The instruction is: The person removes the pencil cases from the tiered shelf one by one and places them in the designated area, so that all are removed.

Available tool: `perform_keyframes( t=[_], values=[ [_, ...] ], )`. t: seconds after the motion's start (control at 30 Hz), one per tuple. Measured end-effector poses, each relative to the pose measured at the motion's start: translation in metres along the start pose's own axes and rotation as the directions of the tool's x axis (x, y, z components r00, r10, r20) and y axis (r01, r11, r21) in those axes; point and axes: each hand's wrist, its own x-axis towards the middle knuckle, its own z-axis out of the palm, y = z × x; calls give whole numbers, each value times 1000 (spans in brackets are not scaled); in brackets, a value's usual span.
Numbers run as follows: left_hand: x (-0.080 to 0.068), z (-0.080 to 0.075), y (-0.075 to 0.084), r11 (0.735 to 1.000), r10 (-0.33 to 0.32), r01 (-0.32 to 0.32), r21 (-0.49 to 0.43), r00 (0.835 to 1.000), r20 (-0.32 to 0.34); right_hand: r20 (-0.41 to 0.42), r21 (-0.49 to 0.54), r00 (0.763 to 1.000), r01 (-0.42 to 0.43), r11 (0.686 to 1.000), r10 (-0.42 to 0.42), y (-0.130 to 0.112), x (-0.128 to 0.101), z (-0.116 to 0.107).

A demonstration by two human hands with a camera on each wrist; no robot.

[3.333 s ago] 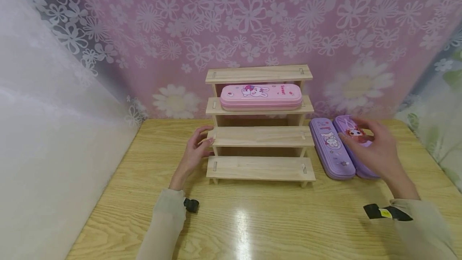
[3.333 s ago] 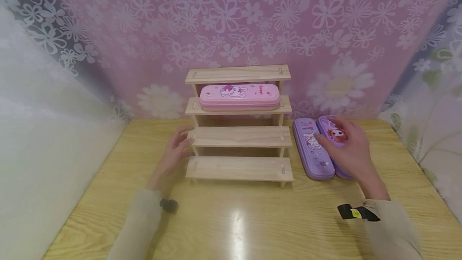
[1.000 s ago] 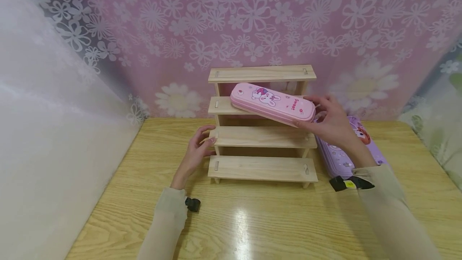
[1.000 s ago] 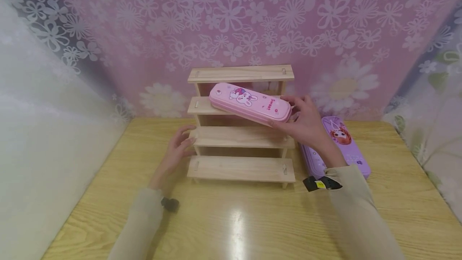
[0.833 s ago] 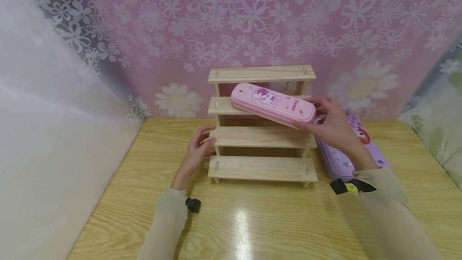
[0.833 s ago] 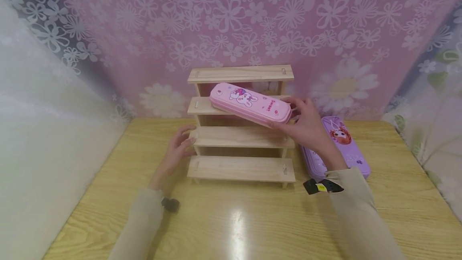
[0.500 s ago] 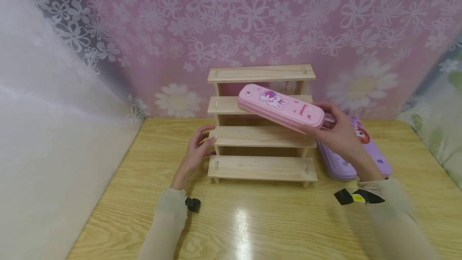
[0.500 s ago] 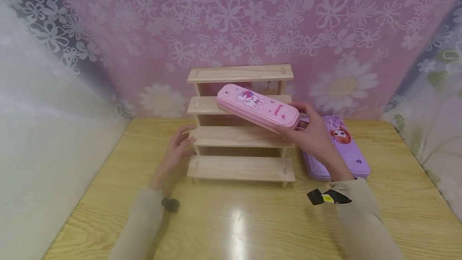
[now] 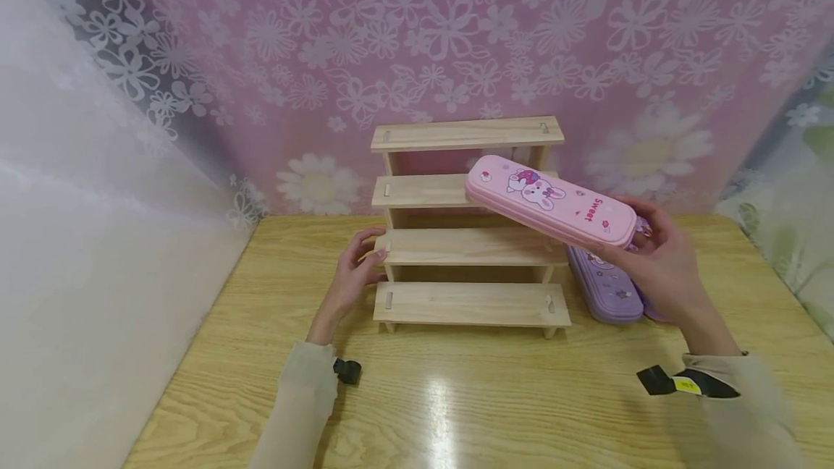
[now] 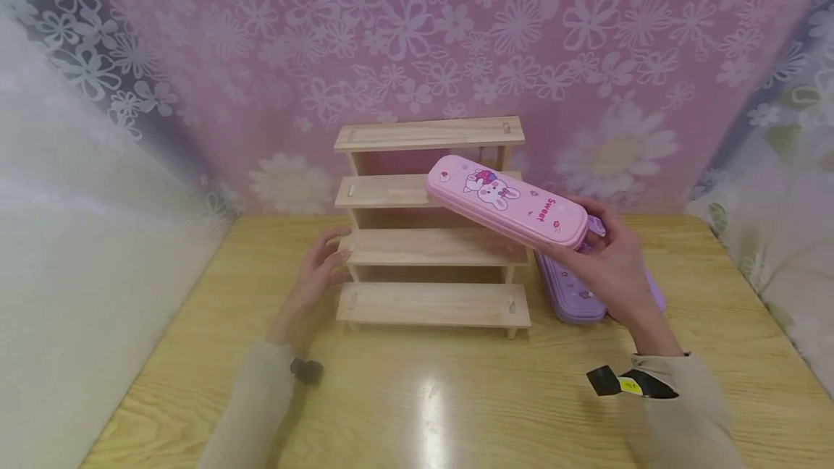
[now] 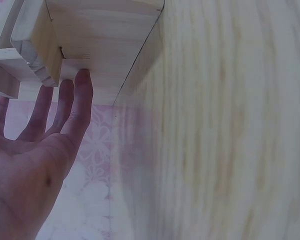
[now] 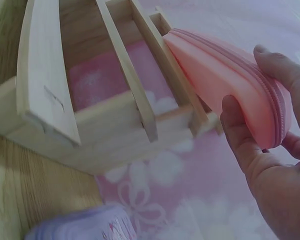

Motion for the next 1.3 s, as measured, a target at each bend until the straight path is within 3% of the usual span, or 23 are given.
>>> perform_keyframes(
  t=[0.23, 0.53, 0.7, 0.77, 0.87, 0.97, 1.0, 1.13, 1.3],
  values=[
    [0, 1, -2, 1000, 3, -3, -5, 1000, -1, -93, 64, 992, 91, 994, -85, -11, -11, -23],
    [2, -3, -9, 1000, -4, 4, -9, 1000, -9, -230, 94, 961, 177, 980, -152, -24, -23, -51],
    [-1, -1, 0, 1000, -5, 5, 5, 1000, -2, -329, -3, 921, 222, 975, -210, -26, -27, -63],
    [-2, -1, 0, 1000, -2, 2, 3, 1000, 2, -357, -135, 906, 190, 973, -226, -25, -30, -68],
    [-2, 0, 1, 1000, -2, 2, 1, 1000, 6, -382, -392, 893, 75, 917, -237, -20, -34, -77],
    [-1, 1, 1, 1000, -4, 4, -1, 1000, 4, -375, -601, 886, -10, 799, -271, -10, -38, -90],
    [-1, 1, 1, 1000, -4, 4, -1, 1000, 4, -376, -623, 883, -18, 782, -280, -6, -40, -94],
    [0, 2, 1, 1000, 0, 0, -6, 1000, 3, -400, -675, 866, -58, 736, -299, 13, -46, -112],
    [2, -1, -7, 1000, 5, -5, -21, 1000, -1, -503, -657, 835, -202, 726, -223, 29, -53, -131]
  ],
)
